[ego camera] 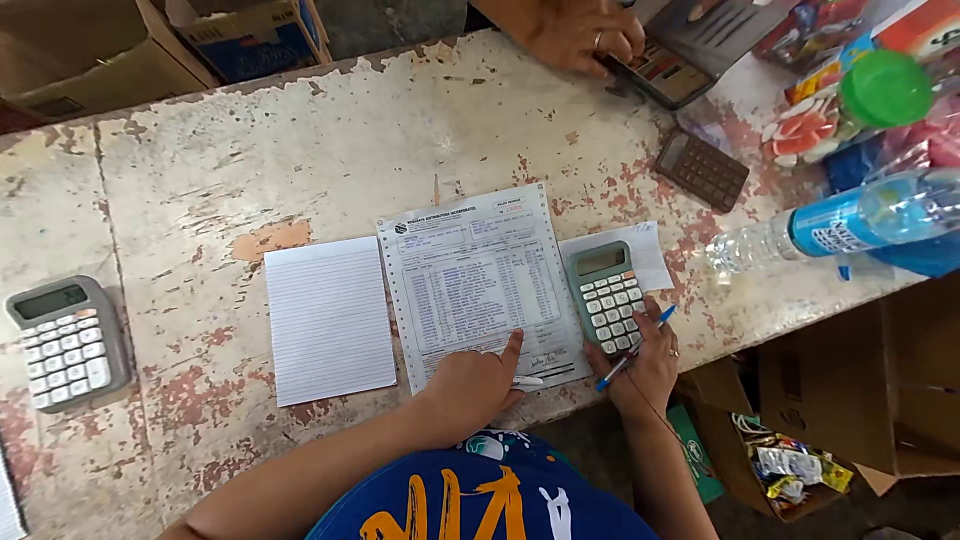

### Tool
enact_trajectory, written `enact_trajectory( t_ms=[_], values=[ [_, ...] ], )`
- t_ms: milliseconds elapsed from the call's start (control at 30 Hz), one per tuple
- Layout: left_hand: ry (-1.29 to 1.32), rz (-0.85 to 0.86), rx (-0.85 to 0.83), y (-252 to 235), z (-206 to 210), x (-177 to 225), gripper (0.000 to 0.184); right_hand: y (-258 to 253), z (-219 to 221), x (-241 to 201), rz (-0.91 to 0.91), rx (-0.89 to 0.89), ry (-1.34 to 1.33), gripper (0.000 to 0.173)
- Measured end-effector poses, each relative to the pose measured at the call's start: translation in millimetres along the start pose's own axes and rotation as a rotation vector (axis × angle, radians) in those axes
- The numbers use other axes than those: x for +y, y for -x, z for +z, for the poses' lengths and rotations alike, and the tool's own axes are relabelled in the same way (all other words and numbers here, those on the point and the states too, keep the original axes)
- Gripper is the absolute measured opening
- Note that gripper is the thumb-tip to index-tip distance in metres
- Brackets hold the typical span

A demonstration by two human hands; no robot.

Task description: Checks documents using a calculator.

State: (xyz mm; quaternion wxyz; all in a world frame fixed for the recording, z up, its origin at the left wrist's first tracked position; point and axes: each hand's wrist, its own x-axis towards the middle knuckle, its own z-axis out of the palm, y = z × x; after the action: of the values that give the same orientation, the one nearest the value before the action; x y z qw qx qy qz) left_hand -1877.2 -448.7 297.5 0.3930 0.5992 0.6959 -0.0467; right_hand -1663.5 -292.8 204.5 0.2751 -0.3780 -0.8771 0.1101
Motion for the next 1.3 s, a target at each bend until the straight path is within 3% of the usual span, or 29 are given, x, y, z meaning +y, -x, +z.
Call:
enact_trajectory(
  t_ms=[400, 1300],
  values=[
    [0.029, -0.106, -0.106, -7.2, -7.7, 10.7, 0.086, -1.0, -1.2, -2.6, 0.005, -0.030, 0.004, 0.081],
    [0.066, -0.101, -0.097, -3.5, -3.5, 9.5, 0.092, 0.7, 0.4, -3.6, 0.030, 0.032, -0.020, 0.079]
  ],
)
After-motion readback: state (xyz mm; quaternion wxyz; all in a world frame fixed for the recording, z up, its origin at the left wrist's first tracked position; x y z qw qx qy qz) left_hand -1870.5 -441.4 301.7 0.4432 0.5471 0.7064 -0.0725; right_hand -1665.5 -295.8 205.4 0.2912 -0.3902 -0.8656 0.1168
